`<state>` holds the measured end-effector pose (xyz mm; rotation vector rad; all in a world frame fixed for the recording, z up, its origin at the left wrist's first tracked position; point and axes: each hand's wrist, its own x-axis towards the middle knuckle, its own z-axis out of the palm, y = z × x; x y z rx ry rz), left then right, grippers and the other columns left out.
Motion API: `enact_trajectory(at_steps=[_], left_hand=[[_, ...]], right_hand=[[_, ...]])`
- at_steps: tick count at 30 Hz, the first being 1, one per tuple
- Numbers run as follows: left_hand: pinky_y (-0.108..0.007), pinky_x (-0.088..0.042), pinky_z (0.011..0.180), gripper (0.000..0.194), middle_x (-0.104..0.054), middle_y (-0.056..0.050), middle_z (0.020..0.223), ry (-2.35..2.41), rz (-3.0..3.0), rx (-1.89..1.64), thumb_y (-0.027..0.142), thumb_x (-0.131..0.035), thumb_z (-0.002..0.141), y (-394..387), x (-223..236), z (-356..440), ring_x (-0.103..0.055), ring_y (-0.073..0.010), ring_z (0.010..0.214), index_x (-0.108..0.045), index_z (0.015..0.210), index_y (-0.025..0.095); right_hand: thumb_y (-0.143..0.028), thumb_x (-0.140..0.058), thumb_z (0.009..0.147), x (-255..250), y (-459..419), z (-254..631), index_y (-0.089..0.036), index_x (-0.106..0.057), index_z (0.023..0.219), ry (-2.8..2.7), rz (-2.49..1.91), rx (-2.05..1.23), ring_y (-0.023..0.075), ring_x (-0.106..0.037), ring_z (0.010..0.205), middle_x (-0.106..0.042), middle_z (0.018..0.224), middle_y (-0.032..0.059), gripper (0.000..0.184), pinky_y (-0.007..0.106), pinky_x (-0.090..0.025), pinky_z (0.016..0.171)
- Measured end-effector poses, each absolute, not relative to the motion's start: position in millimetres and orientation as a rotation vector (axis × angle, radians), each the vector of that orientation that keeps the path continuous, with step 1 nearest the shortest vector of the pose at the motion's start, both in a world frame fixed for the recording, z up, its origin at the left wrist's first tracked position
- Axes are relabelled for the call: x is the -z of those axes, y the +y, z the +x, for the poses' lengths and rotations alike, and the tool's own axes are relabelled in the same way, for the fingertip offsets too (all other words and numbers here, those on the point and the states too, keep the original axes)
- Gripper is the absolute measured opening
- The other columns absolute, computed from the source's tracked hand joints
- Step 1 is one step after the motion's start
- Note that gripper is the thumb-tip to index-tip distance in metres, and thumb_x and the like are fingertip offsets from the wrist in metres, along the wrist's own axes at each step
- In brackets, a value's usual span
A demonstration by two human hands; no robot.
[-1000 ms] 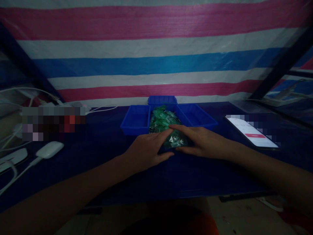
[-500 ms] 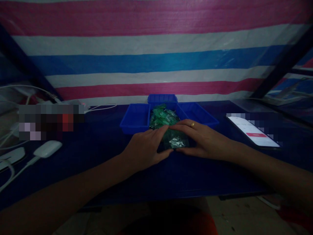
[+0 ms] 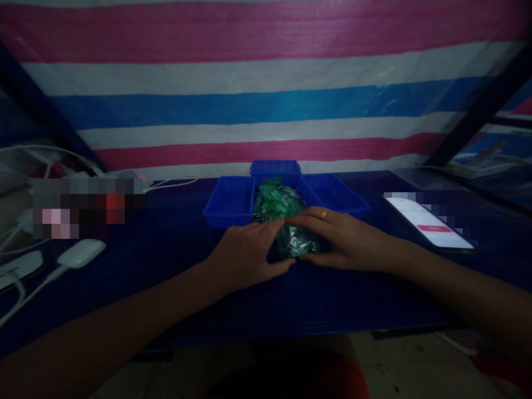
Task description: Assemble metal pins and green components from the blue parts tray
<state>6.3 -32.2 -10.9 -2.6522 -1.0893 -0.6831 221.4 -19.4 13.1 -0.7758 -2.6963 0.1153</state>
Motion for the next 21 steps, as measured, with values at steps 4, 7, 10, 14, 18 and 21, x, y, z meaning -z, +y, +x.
enact_trajectory(at_steps=[4,7,10,14,18,21], left_hand=[[-0.029,-0.049,0.065,0.057,-0.065,-0.007,0.095,-1.122,-2.685,0.621,0.049,-0.055,0.073,-34.1,9.5,6.1,-0.062,-0.0192,0.08,-0.044,0.115,0.012],[-0.028,-0.048,0.064,0.057,-0.065,-0.006,0.093,-1.131,-2.699,0.595,0.049,-0.054,0.073,-34.6,8.5,6.5,-0.062,-0.0185,0.078,-0.044,0.116,0.012],[-0.028,-0.046,0.061,0.052,-0.065,-0.004,0.088,-1.124,-2.717,0.571,0.049,-0.052,0.075,-34.8,7.3,6.7,-0.061,-0.0176,0.075,-0.046,0.113,0.013],[-0.027,-0.045,0.058,0.046,-0.065,-0.003,0.083,-1.119,-2.731,0.536,0.047,-0.05,0.077,-35.3,5.8,6.7,-0.061,-0.0168,0.071,-0.049,0.11,0.015],[-0.027,-0.045,0.059,0.048,-0.065,-0.004,0.085,-1.124,-2.735,0.533,0.047,-0.049,0.077,-35.4,6.6,7.2,-0.061,-0.0171,0.072,-0.048,0.112,0.014],[-0.029,-0.047,0.064,0.052,-0.064,-0.006,0.094,-1.116,-2.712,0.551,0.049,-0.048,0.078,-35.1,9.1,7.5,-0.061,-0.019,0.079,-0.045,0.115,0.012]], right_hand=[[-0.03,-0.053,0.077,-15.1,-20.2,220.7,-0.017,-0.038,0.126,-2.724,-0.76,-0.148,0.0204,-0.052,0.098,-0.051,0.112,0.0108,0.053,0.033,-0.046,0.08],[-0.03,-0.053,0.077,-16.2,-20.6,220.7,-0.016,-0.037,0.127,-2.75,-0.766,-0.157,0.02,-0.054,0.096,-0.052,0.112,0.0106,0.054,0.032,-0.047,0.078],[-0.031,-0.053,0.077,-16.5,-20.7,220.9,-0.017,-0.038,0.127,-2.762,-0.773,-0.148,0.0198,-0.055,0.094,-0.053,0.111,0.0103,0.054,0.032,-0.047,0.077],[-0.032,-0.052,0.078,-16.6,-20.6,220.7,-0.016,-0.039,0.126,-2.784,-0.786,-0.144,0.019,-0.056,0.092,-0.054,0.108,0.0097,0.051,0.031,-0.048,0.076],[-0.035,-0.051,0.079,-16.4,-20.6,220.9,-0.015,-0.04,0.125,-2.792,-0.795,-0.114,0.0188,-0.056,0.09,-0.055,0.105,0.0099,0.051,0.031,-0.048,0.074],[-0.035,-0.05,0.08,-15.2,-20.5,221.4,-0.015,-0.038,0.127,-2.791,-0.799,-0.099,0.0191,-0.057,0.089,-0.056,0.105,0.0101,0.053,0.032,-0.048,0.074]])
